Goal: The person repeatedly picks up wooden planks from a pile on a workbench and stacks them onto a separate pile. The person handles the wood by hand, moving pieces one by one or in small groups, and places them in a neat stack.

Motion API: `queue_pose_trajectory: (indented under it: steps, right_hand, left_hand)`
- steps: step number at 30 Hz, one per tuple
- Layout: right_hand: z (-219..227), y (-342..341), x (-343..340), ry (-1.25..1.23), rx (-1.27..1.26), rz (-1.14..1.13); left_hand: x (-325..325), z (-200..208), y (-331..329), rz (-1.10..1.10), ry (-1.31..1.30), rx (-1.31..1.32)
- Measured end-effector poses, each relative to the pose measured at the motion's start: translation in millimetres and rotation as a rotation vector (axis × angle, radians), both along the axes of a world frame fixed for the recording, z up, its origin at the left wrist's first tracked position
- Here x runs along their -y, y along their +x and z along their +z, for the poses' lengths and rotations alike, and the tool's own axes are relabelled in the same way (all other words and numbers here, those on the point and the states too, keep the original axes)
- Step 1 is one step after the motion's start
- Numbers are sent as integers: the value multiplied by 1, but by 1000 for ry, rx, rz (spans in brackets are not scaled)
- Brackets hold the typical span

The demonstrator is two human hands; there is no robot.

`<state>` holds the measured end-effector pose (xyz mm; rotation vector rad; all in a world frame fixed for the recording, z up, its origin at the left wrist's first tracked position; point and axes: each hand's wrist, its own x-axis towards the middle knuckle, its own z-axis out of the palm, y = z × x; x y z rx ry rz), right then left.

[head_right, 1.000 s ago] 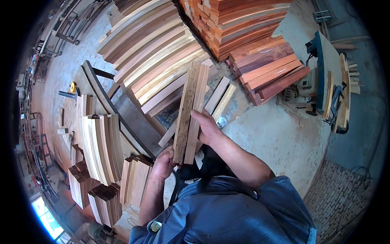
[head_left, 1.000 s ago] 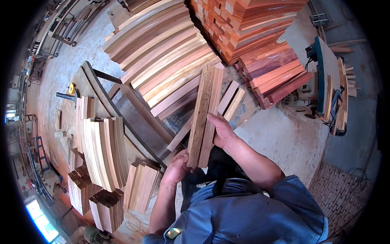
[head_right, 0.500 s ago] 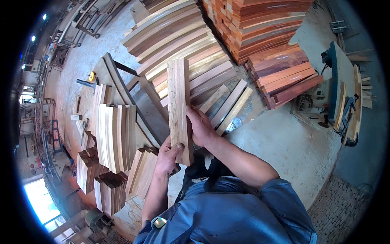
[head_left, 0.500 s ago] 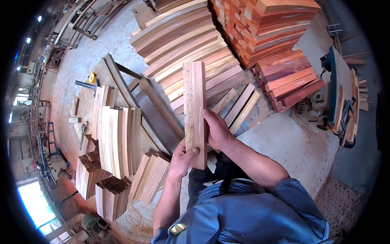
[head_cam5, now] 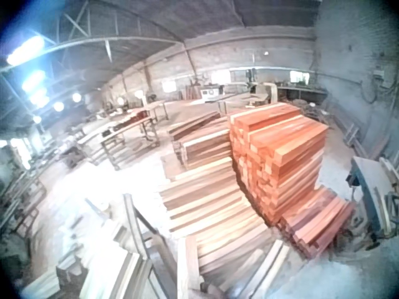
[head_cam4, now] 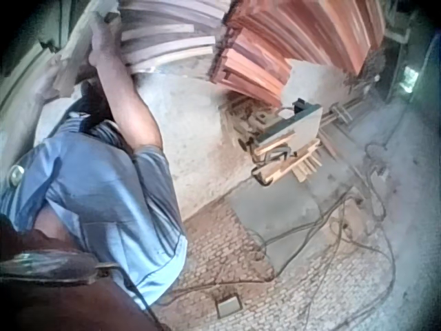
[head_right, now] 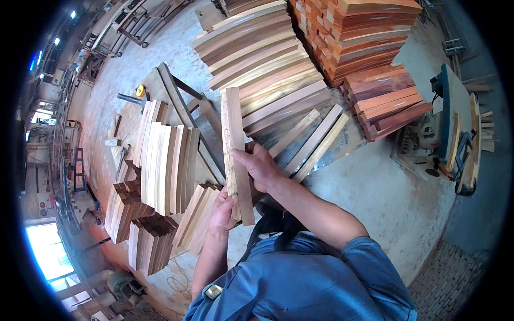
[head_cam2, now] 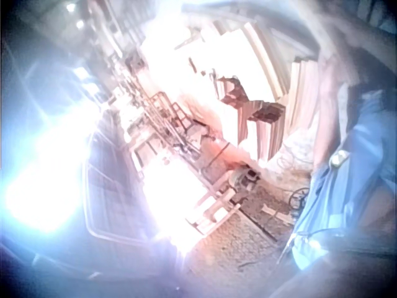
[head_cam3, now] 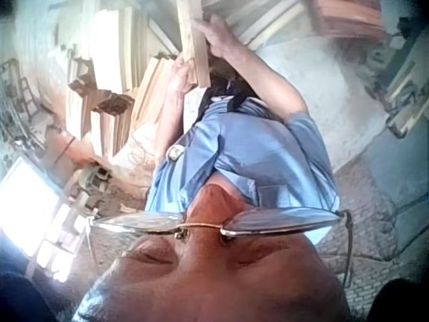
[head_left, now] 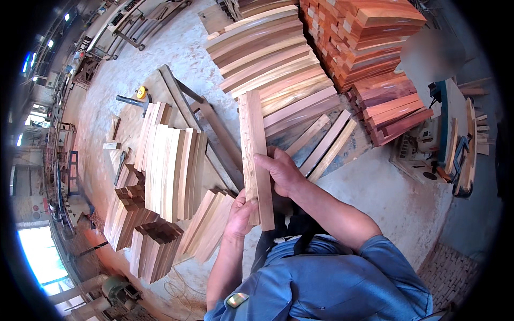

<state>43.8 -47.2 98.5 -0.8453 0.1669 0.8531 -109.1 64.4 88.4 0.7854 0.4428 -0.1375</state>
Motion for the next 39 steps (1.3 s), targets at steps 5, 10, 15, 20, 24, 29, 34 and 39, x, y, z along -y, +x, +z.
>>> queue_pose_trajectory:
  steps: [5,10,15,20,24,29,34,39]
  right_hand:
    - [13,-12,-17,-83,-52,-95]
    - [20,-9,-8,56,-147,-72]
    - [30,-17,-10,156,-207,-34]
    - [40,-37,-20,63,-124,-9]
    - [42,-49,-32,131,-103,-33]
    - [56,-68,-48,50,-85,15]
    - [46,-85,-65,36,-19,130]
    - [40,-101,-76,93,75,199]
  left_hand:
    - [-10,8,-12,64,113,-12]
    - [-30,4,-27,106,198,23]
    - [-40,16,-41,87,129,46]
    - [-39,38,-57,80,-73,24]
    - [-47,41,-70,0,-359,70]
    - [-55,47,-83,19,-162,-88]
    - [-50,28,-100,-9,703,-44]
    - [-50,61,-111,-58,810,-80]
